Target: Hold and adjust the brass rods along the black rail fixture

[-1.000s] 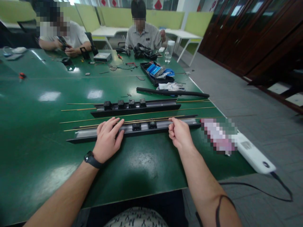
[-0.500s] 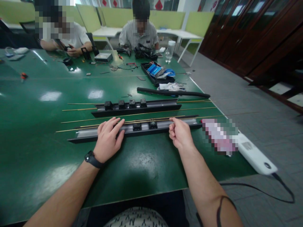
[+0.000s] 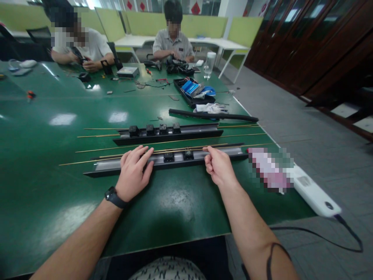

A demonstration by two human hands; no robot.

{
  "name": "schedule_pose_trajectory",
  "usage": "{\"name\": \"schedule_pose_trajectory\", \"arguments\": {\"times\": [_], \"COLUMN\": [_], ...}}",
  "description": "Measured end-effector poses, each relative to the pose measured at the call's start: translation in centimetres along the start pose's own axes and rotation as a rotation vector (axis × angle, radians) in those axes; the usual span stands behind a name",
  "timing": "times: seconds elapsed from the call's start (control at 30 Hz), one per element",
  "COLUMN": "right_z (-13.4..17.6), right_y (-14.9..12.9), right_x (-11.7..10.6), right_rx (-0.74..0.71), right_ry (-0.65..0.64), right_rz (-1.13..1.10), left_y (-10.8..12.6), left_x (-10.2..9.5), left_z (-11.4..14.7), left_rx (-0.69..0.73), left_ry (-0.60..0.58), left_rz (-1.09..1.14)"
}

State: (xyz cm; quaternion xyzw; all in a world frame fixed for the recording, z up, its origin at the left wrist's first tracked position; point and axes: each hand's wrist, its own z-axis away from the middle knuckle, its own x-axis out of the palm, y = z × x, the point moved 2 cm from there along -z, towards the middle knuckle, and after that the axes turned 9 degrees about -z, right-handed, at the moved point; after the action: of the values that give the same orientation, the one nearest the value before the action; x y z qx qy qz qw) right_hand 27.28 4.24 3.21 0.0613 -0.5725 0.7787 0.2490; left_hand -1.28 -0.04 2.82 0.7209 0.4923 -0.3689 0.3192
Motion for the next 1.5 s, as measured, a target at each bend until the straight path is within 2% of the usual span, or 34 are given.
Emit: {"name": "schedule_pose_trajectory", "arguments": {"times": [0.13, 0.37, 0.63, 0.87, 1.13, 1.37, 1.5], "right_z": [-0.2, 0.0, -0.28, 0.14, -0.27, 0.15, -0.13], "right_y": [-0.13, 0.28, -0.07, 0.26, -0.01, 0.38, 0.38], "right_x": [-0.28, 0.1, -0.3, 0.24, -0.32, 0.2, -0.07], "right_rx": [-0.034, 0.022, -0.039, 0.032, -0.011, 0.023, 0.009], "right_ry": [0.052, -0.062, 0.044, -0.072, 0.047, -0.079, -0.031], "right_rz": [-0.02, 0.007, -0.036, 0.015, -0.05, 0.026, -0.006], "left_y": [0.04, -0.09, -0.03, -0.12, -0.1, -0.06, -0.08], "left_x": [-0.03, 0.09, 0.07, 0.19, 0.11, 0.12, 0.08], "left_z": [0.01, 0.04, -0.01, 0.05, 0.05, 0.07, 0.07], "left_rx": [0.0, -0.003, 0.002, -0.004, 0.004, 0.004, 0.005], "left_ry": [-0.003, -0.007, -0.007, -0.001, -0.002, 0.007, 0.004], "left_rz": [-0.007, 0.001, -0.011, 0.002, -0.012, -0.016, -0.013]}}
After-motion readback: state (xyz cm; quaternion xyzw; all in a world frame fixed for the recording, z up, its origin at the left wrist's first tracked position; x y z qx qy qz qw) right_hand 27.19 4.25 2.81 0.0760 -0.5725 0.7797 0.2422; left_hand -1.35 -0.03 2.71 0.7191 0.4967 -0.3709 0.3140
